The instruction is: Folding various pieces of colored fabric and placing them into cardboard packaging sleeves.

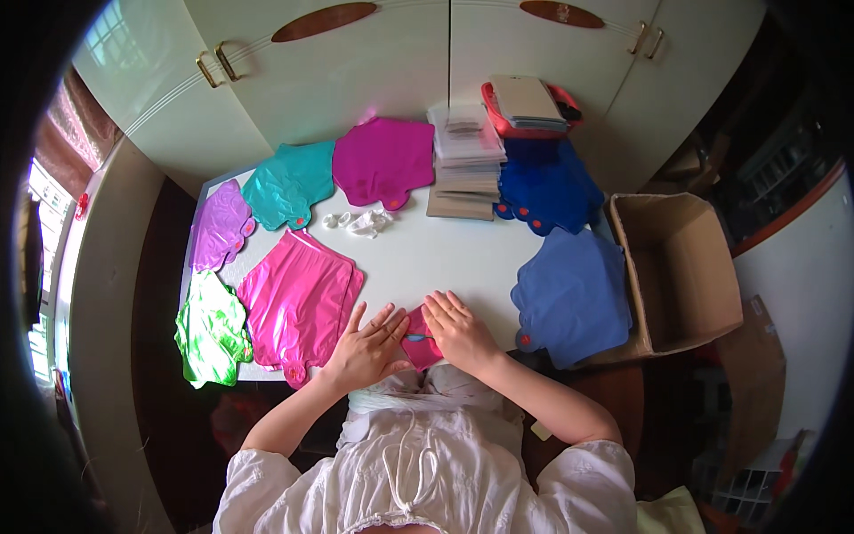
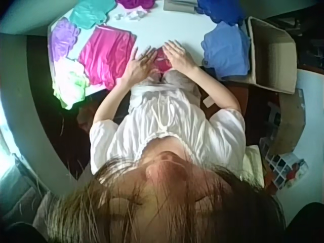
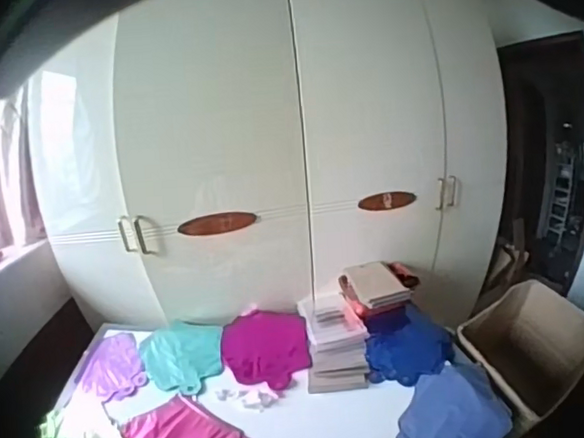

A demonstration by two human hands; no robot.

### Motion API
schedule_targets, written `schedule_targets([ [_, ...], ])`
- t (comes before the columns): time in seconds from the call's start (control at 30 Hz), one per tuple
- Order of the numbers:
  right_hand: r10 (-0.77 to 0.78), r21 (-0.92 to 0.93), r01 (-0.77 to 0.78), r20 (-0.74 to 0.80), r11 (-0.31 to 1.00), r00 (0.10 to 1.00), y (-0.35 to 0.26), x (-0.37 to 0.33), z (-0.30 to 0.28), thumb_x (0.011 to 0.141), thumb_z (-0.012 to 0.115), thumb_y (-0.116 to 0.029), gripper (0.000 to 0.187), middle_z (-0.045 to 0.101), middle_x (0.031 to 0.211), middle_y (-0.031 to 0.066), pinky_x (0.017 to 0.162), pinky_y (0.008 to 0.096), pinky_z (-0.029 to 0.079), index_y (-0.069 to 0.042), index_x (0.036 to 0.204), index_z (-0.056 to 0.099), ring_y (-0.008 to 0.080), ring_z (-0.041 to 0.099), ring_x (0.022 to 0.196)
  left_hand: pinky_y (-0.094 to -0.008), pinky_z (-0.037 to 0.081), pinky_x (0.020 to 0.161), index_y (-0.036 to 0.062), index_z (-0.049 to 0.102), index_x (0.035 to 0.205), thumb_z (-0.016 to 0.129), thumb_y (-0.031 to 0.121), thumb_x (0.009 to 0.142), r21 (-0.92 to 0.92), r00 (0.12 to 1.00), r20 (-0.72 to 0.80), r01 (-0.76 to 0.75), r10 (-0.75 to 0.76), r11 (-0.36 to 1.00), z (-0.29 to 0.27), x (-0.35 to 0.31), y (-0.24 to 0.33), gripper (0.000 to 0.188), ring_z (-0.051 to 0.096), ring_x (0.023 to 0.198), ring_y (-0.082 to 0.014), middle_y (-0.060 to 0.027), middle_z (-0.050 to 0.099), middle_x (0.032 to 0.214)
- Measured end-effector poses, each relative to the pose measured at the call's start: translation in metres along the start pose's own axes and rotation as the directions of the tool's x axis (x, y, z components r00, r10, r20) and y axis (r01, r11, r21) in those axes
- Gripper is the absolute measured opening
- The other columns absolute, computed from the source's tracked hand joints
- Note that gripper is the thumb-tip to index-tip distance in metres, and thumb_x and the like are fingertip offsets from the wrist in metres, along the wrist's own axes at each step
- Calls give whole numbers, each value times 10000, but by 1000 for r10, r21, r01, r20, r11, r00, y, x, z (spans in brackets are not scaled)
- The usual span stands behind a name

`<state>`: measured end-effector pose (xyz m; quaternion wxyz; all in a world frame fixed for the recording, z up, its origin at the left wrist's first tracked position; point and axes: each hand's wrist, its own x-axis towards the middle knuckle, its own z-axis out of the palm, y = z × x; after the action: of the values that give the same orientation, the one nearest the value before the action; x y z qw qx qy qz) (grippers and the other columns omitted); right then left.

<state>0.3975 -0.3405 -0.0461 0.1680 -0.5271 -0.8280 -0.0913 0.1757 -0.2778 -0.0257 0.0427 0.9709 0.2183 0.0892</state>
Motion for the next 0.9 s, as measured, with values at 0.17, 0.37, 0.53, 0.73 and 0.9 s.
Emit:
schedule_targets([
  [0.17,8,33,-9,7,999,1000,-1,-3,3,872,507,-118,343,586,1249,197,1087,413,359,54,1152,603,296,545,1202,-539,127,1146,47,453,1381,498,529,901,4,1000,-3,-24,24,1000,0,-5,1,681,381,1355,-214,-85,516,1364],
  [0.37,31,63,-33,35,997,999,0,-6,4,877,506,-141,368,576,1261,211,1077,419,369,62,1173,587,310,534,1214,-537,127,1146,23,376,1417,464,512,926,-138,997,69,-24,34,990,-9,-11,3,698,381,1358,-216,-92,514,1366],
  [0.53,78,219,-80,16,972,997,-1,-5,-7,842,517,-129,398,572,1271,194,1064,415,380,28,1202,583,312,527,1217,-501,270,1087,93,568,1248,603,299,889,-348,999,7,-44,50,936,-19,2,-22,415,508,1243,-218,-75,616,1217],
  [0.73,42,119,-45,35,992,999,-2,-10,-7,776,560,-190,487,571,1291,159,1055,398,388,16,1216,589,311,517,1224,-375,480,814,117,704,967,697,179,811,-245,988,-153,-61,23,968,-20,110,-71,169,627,911,-227,-51,662,919],
  [0.9,108,167,-117,65,979,992,-6,-20,-14,809,582,-328,543,566,1300,166,1064,404,379,24,1223,586,321,506,1242,-353,535,748,75,707,970,757,221,769,-398,998,-45,-51,36,916,-6,210,-109,253,668,823,-228,-96,690,917],
])
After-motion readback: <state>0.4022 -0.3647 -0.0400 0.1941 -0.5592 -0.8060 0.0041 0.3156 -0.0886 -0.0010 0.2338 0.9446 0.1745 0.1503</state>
